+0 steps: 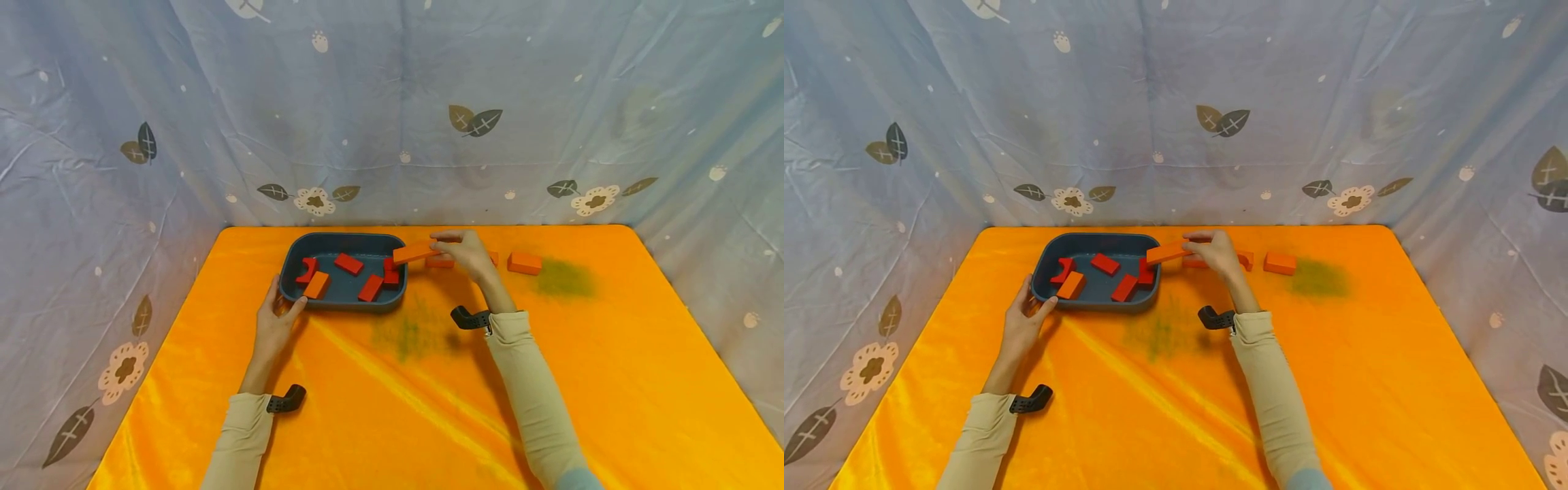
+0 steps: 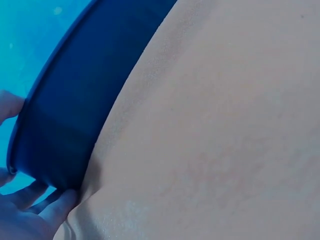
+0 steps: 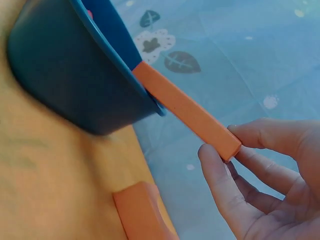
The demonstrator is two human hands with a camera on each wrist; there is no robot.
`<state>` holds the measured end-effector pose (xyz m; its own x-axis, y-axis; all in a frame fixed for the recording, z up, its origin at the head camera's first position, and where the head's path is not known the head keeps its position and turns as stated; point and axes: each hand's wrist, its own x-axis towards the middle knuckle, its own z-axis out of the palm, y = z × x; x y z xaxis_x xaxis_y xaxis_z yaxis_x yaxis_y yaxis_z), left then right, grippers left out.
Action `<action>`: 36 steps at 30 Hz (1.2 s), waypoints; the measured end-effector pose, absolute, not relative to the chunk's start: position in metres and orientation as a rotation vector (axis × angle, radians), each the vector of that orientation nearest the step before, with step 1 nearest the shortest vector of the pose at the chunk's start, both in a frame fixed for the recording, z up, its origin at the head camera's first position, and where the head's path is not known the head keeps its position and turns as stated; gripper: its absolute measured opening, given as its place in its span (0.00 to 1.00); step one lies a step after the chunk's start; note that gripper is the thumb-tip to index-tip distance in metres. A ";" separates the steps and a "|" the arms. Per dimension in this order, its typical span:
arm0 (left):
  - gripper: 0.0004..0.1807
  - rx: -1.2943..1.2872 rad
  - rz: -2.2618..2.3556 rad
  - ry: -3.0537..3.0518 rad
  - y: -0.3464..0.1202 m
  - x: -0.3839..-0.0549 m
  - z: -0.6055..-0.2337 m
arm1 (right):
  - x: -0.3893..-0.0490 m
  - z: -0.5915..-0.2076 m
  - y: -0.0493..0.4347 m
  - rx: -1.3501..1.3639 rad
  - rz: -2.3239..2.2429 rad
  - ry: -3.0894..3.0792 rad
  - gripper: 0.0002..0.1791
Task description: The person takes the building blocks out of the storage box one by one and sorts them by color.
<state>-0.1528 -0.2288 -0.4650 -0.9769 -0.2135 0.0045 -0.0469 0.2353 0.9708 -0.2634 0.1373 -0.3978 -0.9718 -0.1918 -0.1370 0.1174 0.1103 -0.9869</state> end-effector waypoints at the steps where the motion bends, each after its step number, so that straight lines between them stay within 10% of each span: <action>1: 0.45 0.251 -1.845 -2.359 -0.229 -0.153 -0.465 | -0.263 -0.398 0.140 -0.078 -1.963 2.150 0.21; 36: 0.45 0.243 -1.803 -2.347 -0.227 -0.155 -0.463 | -0.251 -0.410 0.242 0.061 -1.968 2.274 0.28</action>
